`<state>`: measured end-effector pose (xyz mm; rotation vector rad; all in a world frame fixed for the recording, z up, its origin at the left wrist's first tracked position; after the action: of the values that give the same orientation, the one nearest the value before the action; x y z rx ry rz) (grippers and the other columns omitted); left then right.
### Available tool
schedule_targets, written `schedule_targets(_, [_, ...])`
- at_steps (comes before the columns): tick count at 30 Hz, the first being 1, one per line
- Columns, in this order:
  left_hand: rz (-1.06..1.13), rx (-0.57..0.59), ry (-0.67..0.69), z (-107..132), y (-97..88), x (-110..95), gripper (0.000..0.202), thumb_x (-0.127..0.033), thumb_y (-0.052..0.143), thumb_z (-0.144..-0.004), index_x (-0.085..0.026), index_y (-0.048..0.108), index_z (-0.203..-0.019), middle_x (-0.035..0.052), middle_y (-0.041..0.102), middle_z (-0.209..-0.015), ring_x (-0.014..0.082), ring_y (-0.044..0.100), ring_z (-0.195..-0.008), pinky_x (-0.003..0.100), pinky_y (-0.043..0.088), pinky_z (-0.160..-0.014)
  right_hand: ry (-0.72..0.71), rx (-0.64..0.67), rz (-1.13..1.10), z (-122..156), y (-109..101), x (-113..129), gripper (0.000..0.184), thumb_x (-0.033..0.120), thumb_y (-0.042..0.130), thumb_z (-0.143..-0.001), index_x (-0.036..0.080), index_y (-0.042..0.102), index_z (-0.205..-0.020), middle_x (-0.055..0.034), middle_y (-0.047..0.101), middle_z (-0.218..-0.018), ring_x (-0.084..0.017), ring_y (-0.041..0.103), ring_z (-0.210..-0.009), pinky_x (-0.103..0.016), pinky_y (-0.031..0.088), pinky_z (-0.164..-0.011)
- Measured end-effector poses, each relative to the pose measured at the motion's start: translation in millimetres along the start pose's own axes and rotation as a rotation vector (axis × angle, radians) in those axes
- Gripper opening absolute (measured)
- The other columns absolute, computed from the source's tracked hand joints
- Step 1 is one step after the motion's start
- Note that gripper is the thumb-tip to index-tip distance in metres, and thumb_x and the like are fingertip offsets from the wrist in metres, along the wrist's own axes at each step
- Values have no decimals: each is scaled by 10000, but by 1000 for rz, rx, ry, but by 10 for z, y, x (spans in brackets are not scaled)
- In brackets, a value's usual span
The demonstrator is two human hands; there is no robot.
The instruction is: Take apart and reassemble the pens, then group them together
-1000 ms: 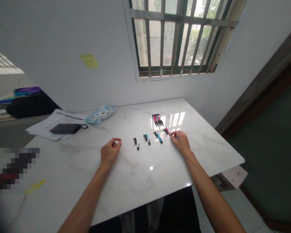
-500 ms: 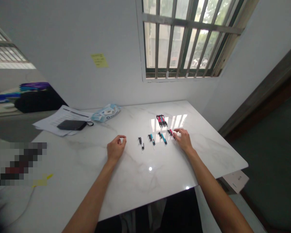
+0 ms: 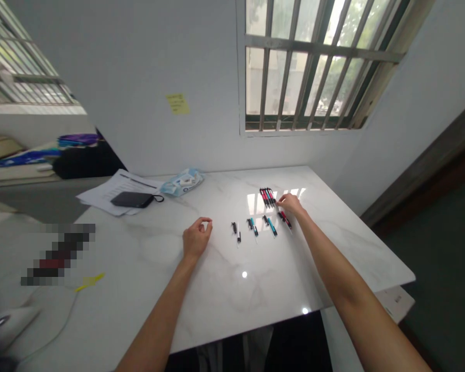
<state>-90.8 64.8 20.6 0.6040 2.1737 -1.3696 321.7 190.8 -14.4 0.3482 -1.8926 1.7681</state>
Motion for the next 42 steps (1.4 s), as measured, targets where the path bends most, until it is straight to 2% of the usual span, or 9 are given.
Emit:
schedule_targets(4, [35, -1, 8, -1, -1, -12, 207, -352, 574, -908, -226, 735, -937, -68, 435, -510, 129, 453, -499, 243, 299, -608, 43, -32, 27, 14, 31, -48, 226, 304, 724, -826, 169, 805, -987, -112, 801, -935, -235, 728, -878, -262, 488, -745])
schedule_targets(7, [58, 11, 21, 8, 25, -17, 205, -354, 577, -915, -229, 736, -945, -68, 450, -520, 128, 466, -503, 244, 305, -608, 60, -65, 37, 58, 17, -49, 205, 319, 767, -770, 153, 810, -882, -138, 796, -908, -275, 725, -919, -286, 488, -768])
schedule_targets(13, [41, -50, 127, 51, 17, -92, 161, -299, 591, -925, -222, 732, -941, -31, 523, -604, 170, 540, -613, 275, 386, -670, 66, -231, -40, 216, -322, 44, 264, 349, 675, -838, 153, 812, -948, -151, 793, -990, -258, 713, -919, -294, 479, -777])
schedule_targets(17, [-6, -237, 290, 149, -104, -316, 186, -273, 583, -949, -205, 736, -1031, 75, 665, -920, 247, 598, -925, 358, 451, -900, -103, -288, -261, 564, -399, 451, 470, 531, 510, -953, 159, 797, -967, -89, 775, -848, -202, 680, -756, -269, 459, -679])
schedule_targets(21, [-47, -277, 422, 296, -141, -609, 340, -344, 670, -935, -232, 694, -1255, 123, 653, -1269, 307, 556, -1202, 453, 396, -1072, -366, -190, -465, 1089, -91, 1092, 584, 613, 447, -983, 170, 750, -752, -20, 632, -603, -148, 532, -549, -270, 358, -573])
schedule_targets(25, [-69, -149, 566, 414, -31, -775, 375, -407, 713, -923, -262, 700, -1270, 111, 677, -1305, 316, 549, -1256, 469, 386, -1084, -487, 5, -585, 1455, 330, 1501, 615, 628, 442, -983, 192, 536, -559, 32, 421, -494, -119, 396, -501, -274, 284, -550])
schedule_targets(30, [-6, 121, 580, 446, 224, -654, 279, -374, 594, -1013, -251, 721, -1229, 41, 775, -1000, 199, 669, -896, 318, 488, -826, -479, 17, -684, 1581, 478, 1497, 542, 597, 501, -955, 217, 361, -596, 56, 303, -563, -109, 319, -547, -269, 251, -551])
schedule_targets(39, [-21, 257, 436, 440, 361, -617, 334, -429, 525, -1039, -292, 715, -1277, 58, 783, -1025, 204, 703, -899, 273, 467, -768, -510, 2, -517, 1559, 440, 1403, 518, 581, 471, -987, 216, 420, -623, 47, 365, -559, -122, 368, -555, -271, 293, -568])
schedule_targets(42, [-61, 277, 363, 418, 380, -588, 373, -442, 446, -1064, -276, 715, -1261, 77, 789, -1029, 220, 712, -858, 278, 442, -729, -520, 2, -597, 1573, 410, 1422, 445, 579, 511, -975, 219, 558, -717, 21, 521, -633, -143, 463, -610, -271, 372, -607])
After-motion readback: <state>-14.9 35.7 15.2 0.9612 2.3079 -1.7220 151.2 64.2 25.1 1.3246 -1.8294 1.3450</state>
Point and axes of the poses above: each hand's wrist, its own z-axis away from the middle knuckle, its own y-axis out of the palm, x = y × z, the point moved 6 cm from there along -z, towards the middle knuckle
